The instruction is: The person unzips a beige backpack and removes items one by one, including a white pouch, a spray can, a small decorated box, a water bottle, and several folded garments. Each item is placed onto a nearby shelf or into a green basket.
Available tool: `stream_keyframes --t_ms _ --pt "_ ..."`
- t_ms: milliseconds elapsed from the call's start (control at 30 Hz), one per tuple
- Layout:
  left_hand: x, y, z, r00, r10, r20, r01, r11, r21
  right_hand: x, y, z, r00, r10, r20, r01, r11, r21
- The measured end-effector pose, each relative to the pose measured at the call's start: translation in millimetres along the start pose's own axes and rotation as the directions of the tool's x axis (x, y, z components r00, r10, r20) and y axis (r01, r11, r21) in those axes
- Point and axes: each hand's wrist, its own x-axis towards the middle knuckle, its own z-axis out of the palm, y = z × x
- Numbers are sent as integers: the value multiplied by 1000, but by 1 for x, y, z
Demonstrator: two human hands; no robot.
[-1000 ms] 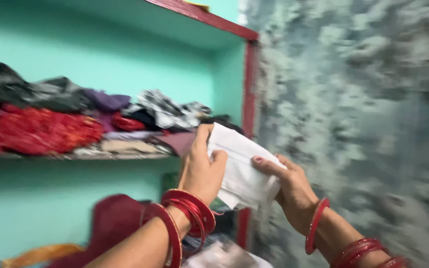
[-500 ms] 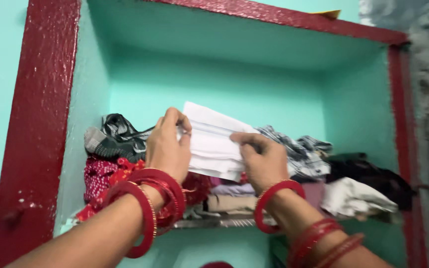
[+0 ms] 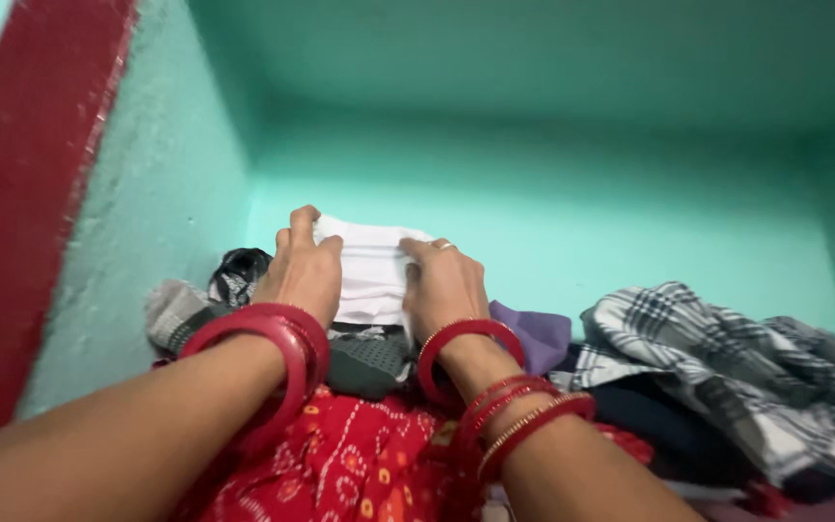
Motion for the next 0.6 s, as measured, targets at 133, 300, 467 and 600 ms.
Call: stream_keyframes --t_ms 133,300,467,600 --pt "0 -14 47 903 -80 422 -76 938 339 3 42 50 989 -78 129 125 902 -413" --pt "-27 -34 95 984 -9 177 -11 994 110 -31 70 101 975 -223 0 221 966 -133" --pt "-34 -39 106 987 -20 161 1 993 117 -36 67 99 939 34 343 15 990 -140" --pt "-41 -31 92 959 -21 284 -42 976 214 -36 50 90 842 74 534 91 957 -276"
